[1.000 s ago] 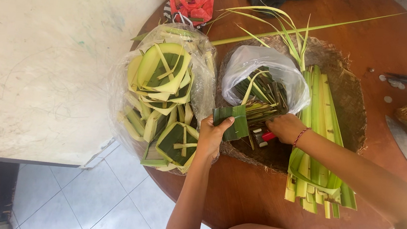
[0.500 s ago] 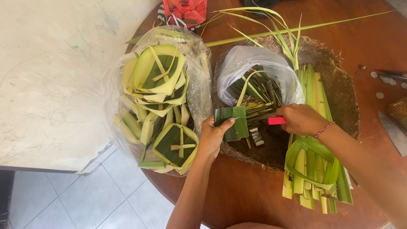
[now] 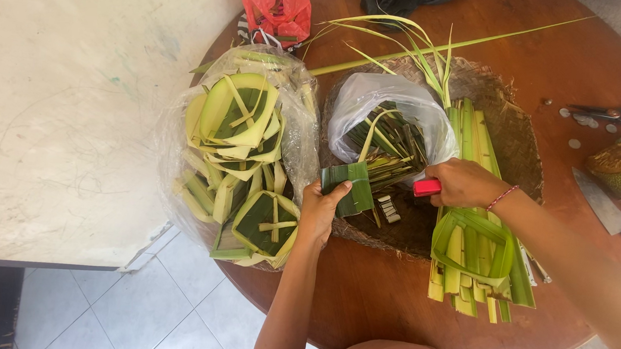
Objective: The person weaves a small basket using palm leaves and a red stapler. They fold and interlace the leaves, then secure the structure with staples, placing the finished basket into a woven tray.
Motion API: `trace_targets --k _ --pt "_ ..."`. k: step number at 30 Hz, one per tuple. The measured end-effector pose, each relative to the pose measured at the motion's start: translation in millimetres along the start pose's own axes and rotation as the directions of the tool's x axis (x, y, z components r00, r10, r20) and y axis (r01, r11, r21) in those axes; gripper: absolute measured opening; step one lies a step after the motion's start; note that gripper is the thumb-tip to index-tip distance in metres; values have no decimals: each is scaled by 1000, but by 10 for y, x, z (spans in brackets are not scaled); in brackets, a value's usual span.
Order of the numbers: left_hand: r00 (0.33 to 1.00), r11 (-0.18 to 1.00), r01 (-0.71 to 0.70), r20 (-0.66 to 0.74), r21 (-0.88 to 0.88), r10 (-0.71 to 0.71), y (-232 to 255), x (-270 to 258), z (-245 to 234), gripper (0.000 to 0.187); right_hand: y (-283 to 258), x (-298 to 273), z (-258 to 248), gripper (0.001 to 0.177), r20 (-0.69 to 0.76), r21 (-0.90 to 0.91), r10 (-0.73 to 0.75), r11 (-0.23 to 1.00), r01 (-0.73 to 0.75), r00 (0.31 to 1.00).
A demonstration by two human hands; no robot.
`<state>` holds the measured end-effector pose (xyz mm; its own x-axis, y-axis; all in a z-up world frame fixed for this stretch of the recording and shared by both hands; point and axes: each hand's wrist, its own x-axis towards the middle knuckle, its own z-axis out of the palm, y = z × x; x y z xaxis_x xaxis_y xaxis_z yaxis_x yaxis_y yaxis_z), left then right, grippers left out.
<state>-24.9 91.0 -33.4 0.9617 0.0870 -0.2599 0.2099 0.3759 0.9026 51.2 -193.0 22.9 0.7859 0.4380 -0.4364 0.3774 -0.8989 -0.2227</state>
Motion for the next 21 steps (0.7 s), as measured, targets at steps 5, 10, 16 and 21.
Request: trace_targets --k 5,10,16,21 --pt "1000 1000 -17 -18 -20 17 7 9 -30 14 -50 -48 -70 33 27 6 11 1000 -11 1000" --pt "999 1000 -27 -24 -9 27 13 6 -31 14 -87 -94 -155 31 53 31 48 998 -50 997" --pt "1000 999 3 1 37 -3 -34 0 114 18 -140 -160 -278 30 -152 618 -40 776 126 988" --pt "988 989 123 98 -78 -115 -170 -28 350 21 -427 -241 -322 25 -168 548 -84 820 164 982"
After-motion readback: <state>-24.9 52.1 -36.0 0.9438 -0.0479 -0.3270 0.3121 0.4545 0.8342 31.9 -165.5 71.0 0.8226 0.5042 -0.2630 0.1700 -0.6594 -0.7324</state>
